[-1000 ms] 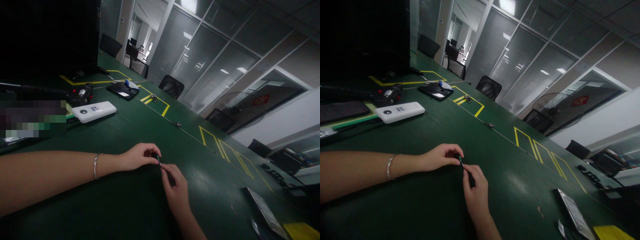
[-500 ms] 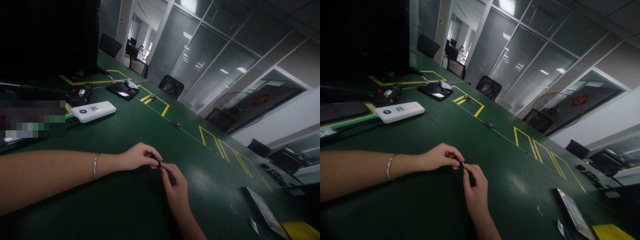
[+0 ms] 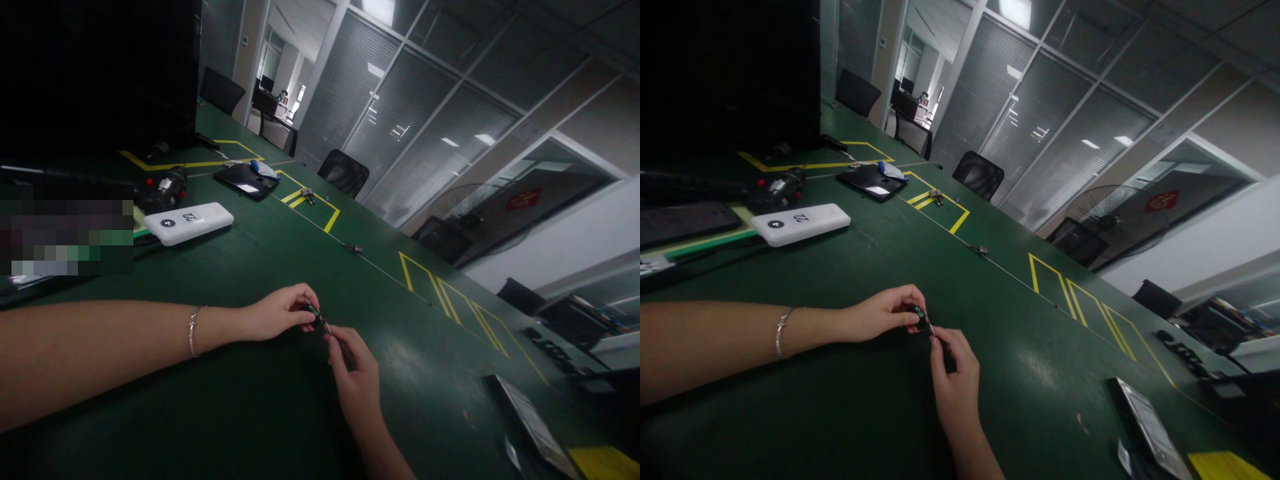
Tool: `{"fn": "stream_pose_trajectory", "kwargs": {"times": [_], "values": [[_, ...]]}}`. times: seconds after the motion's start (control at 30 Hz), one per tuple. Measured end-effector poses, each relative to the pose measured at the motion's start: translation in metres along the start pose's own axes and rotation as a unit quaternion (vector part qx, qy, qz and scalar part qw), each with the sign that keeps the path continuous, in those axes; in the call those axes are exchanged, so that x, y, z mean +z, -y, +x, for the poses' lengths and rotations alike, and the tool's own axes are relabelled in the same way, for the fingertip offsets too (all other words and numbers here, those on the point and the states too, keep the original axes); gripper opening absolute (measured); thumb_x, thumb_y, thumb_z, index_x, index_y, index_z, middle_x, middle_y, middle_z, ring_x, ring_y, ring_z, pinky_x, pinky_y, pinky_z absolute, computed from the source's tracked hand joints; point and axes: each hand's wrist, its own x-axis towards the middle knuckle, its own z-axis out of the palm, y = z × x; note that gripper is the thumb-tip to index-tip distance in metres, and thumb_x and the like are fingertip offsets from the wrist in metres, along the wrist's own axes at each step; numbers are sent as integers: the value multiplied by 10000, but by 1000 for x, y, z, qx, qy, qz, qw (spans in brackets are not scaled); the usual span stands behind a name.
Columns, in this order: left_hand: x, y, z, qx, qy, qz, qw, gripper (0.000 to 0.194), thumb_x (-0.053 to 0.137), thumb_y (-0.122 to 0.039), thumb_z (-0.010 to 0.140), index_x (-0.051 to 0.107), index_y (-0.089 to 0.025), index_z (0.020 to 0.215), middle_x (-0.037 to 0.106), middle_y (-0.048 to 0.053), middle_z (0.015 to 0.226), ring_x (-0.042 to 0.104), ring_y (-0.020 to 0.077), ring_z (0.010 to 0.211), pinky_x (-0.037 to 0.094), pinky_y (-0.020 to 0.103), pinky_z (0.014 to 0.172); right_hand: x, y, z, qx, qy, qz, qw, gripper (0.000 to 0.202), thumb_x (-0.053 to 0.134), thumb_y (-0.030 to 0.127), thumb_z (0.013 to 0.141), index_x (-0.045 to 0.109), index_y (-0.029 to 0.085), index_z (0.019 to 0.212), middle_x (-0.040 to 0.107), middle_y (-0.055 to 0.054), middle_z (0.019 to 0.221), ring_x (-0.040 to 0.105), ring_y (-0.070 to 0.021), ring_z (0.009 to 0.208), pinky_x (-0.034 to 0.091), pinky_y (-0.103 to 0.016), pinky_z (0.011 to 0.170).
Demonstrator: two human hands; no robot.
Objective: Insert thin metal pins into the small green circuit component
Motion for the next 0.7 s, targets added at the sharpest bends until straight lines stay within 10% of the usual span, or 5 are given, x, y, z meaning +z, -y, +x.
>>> {"fn": "stream_pose_trajectory", "kwargs": {"times": [0.3,0.57,0.7], "values": [[0,-10,-3,3,63,187,980,136,528,-134,895,611,-167,997,618,15,892,580,155,828,467,294,753,0,4,1,-6,2,5,1000,172,511,228,918,641,213,1029,629,-56,924,596,-186,794,496,-303,682],[13,-18,-14,107,173,509,836,133,490,-126,911,604,-193,898,649,50,917,531,207,858,413,311,796,0,3,1,-14,-12,16,1000,160,524,231,907,651,209,1002,635,-58,899,602,-186,776,506,-295,659],[14,-16,-17,115,161,543,816,120,485,-167,915,600,-195,898,597,67,969,508,221,868,418,327,786,0,4,1,-15,-13,18,1000,164,523,227,907,654,206,1003,635,-61,908,603,-187,778,511,-296,657]]}}
